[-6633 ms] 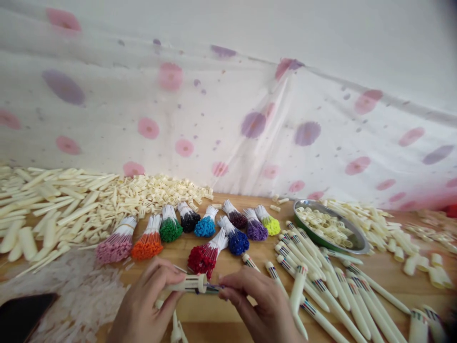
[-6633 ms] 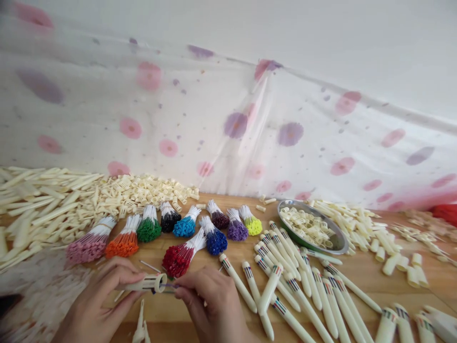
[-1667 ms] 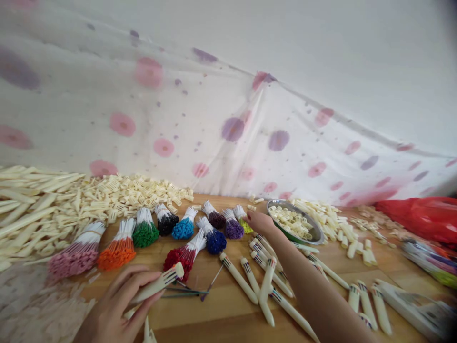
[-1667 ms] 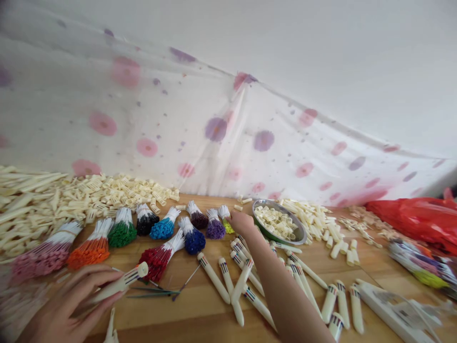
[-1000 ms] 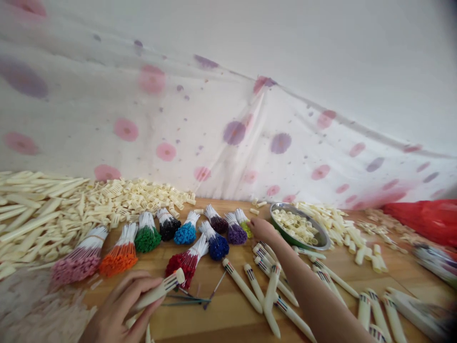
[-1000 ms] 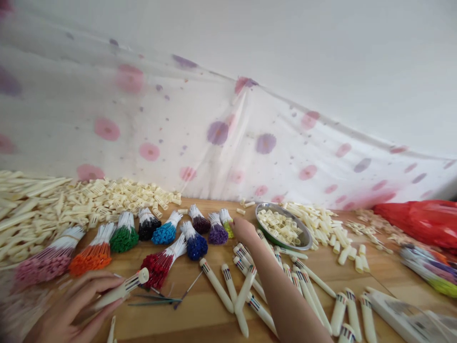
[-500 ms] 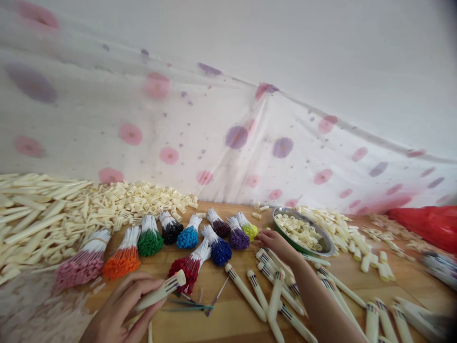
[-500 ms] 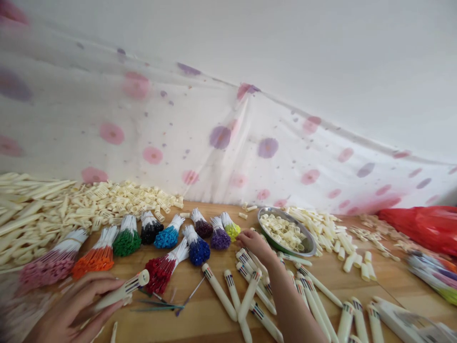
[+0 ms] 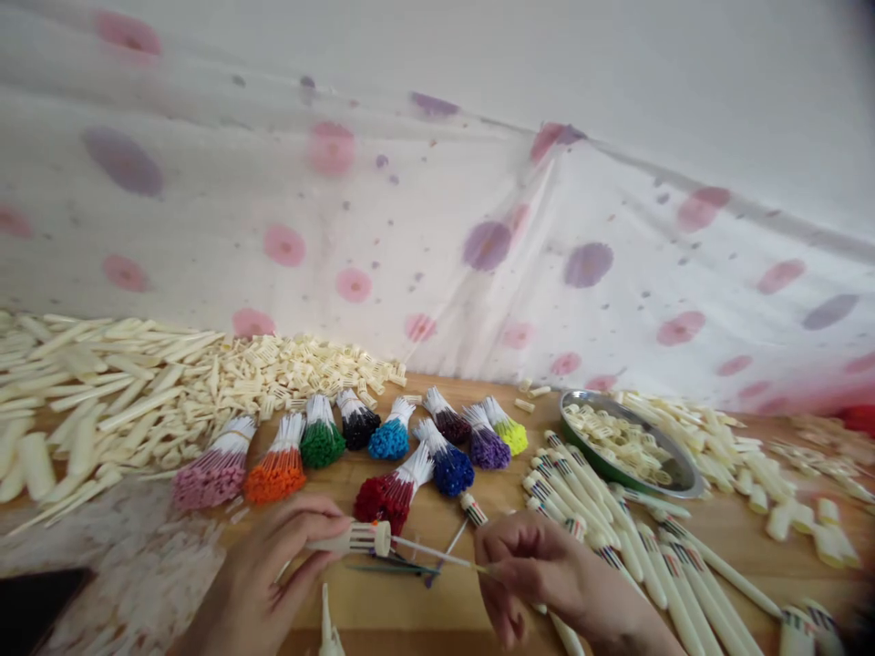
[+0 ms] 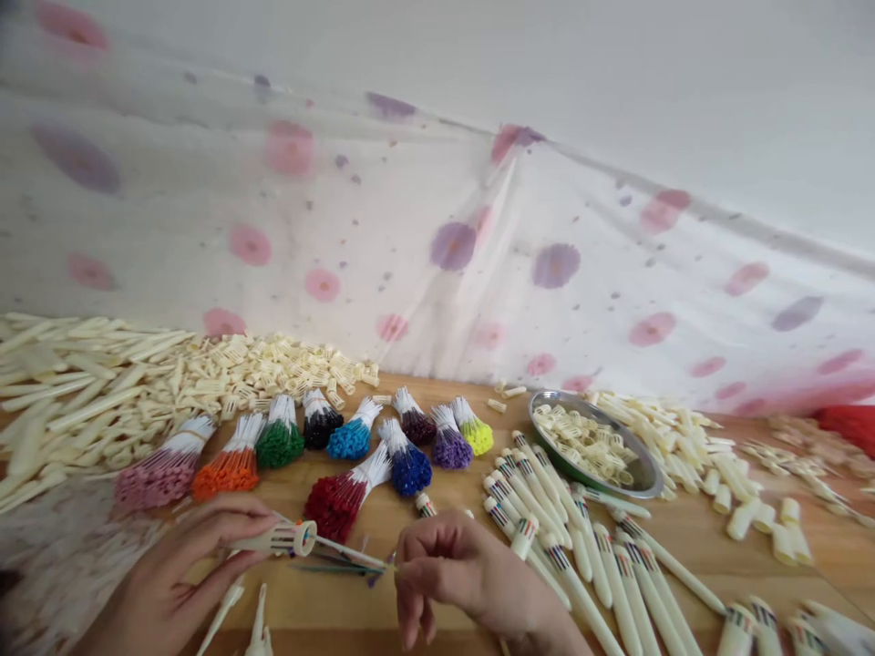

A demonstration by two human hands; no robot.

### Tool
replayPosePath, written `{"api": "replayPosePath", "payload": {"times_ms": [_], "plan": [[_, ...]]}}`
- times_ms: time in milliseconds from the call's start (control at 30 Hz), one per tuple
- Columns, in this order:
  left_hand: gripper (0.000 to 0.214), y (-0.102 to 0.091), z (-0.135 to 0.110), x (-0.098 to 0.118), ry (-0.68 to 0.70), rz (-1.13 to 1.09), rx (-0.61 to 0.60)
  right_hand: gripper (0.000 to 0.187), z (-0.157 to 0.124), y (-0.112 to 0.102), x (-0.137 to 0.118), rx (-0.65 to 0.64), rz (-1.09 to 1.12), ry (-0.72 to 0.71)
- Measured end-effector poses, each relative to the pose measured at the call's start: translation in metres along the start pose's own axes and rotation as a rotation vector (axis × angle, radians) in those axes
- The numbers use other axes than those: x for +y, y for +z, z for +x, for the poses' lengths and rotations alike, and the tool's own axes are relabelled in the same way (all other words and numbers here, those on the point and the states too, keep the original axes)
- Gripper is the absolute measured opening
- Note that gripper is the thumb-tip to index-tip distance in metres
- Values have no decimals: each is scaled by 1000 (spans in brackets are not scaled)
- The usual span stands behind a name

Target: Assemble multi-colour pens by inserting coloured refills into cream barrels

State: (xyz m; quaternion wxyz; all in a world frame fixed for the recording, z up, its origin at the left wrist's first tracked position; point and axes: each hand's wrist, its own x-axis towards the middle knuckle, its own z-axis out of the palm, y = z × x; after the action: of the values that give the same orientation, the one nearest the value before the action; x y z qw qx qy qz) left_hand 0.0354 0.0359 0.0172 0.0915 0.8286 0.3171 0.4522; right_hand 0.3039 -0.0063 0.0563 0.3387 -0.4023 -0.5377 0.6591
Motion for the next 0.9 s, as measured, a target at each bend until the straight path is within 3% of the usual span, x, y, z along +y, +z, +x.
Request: {"api": "replayPosePath", "payload": {"times_ms": [200, 567, 900], "plan": [[15, 0, -4, -1, 5, -34, -139, 23, 5, 3, 3, -36, 46, 41], [14, 2, -2, 1, 36, -42, -171, 20, 9, 12, 8, -69, 92, 61], [9, 4, -1, 9, 44, -50, -127, 19, 8, 13, 7, -74, 122, 61]]}}
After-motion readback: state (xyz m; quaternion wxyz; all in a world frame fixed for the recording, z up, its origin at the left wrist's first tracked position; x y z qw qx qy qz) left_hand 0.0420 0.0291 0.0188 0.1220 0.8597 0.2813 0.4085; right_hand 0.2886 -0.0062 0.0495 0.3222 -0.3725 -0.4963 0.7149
